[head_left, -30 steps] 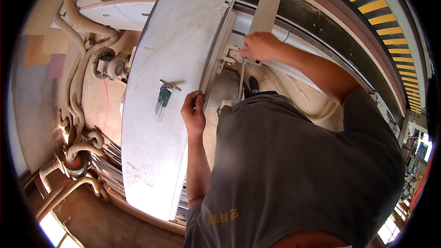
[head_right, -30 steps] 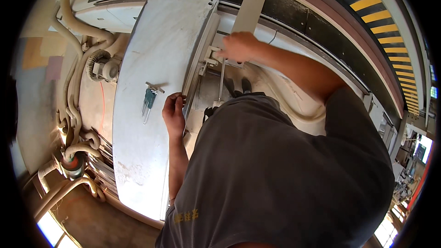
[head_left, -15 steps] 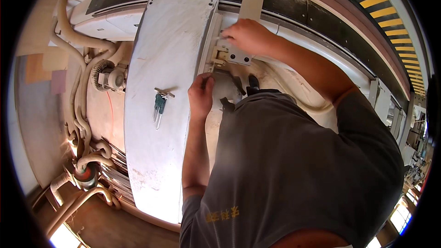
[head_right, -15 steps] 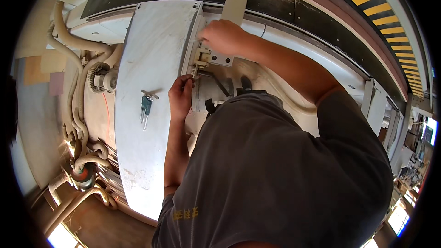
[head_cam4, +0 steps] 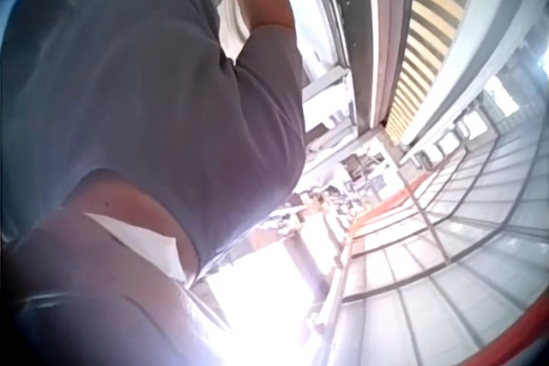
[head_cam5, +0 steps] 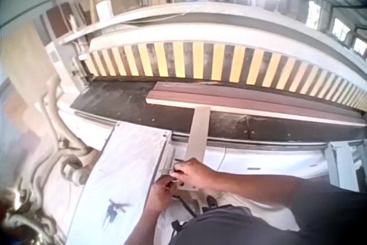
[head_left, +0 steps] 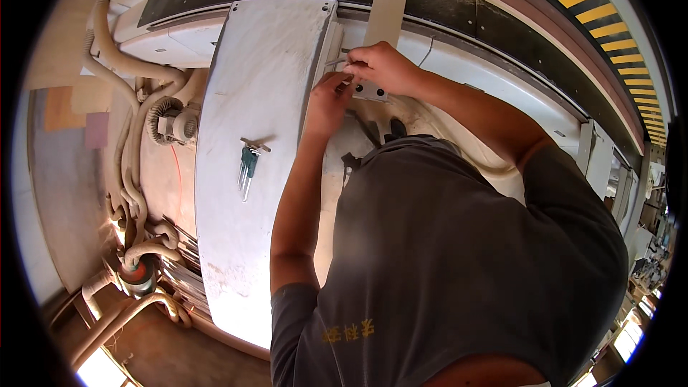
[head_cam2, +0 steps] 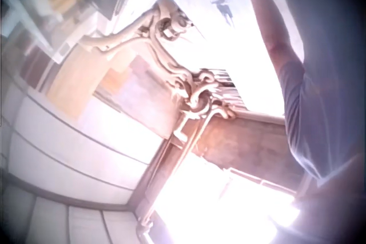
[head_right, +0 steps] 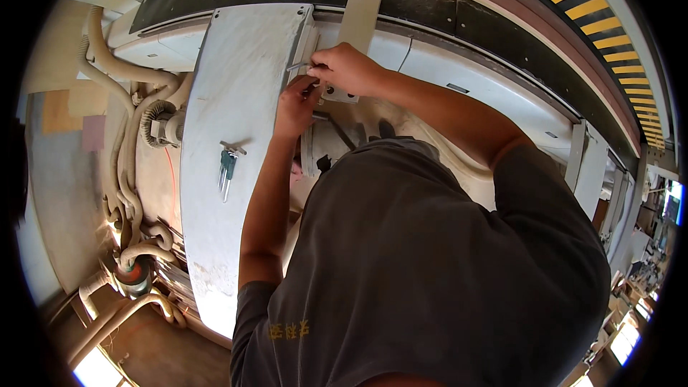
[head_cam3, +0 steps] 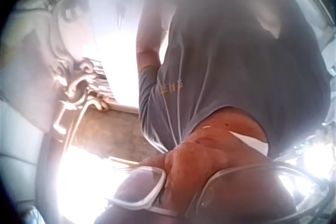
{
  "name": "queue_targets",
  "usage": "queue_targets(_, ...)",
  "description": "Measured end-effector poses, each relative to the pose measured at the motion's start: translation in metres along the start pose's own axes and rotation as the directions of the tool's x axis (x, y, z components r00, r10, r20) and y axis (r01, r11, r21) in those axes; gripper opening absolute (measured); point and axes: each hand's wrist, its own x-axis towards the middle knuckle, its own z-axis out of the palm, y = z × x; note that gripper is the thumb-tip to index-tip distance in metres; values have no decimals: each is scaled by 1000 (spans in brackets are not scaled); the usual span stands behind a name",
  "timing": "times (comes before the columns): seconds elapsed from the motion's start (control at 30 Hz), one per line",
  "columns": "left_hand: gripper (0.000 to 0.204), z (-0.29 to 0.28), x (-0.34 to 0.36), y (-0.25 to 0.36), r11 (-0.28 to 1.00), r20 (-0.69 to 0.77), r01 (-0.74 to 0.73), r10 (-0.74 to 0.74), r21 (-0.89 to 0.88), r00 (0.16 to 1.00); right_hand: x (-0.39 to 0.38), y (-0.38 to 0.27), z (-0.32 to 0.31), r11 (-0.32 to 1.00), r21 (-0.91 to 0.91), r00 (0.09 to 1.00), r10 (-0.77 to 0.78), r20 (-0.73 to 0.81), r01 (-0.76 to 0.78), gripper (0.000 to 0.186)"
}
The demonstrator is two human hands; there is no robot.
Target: The person adjusts a guide rail on a woodworking machine, positions a wooden panel, and uses a hex key to tighten a bolt on a mounting bracket.
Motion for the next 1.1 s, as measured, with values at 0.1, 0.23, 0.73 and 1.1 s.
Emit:
queue_targets(0.1,16,5,10,-6,996,69,-45,40,78,997,2,3,0,999,-4,999,41,12,-41,24)
queue_targets(0.23,11,3,16,-18,998,137,-26,34,-59,990,8,9,-2,962,-244,992,-114,61,125,29)
queue_targets(0.73,16,18,9,-19,996,-103,-72,78,58,992,19,26,17,581,-773,966,-174,189,256,52)
queue_targets(1.1,14,20,9,-34,989,-53,-68,76,132,996,10,4,15,904,-424,994,-16,105,59,38)
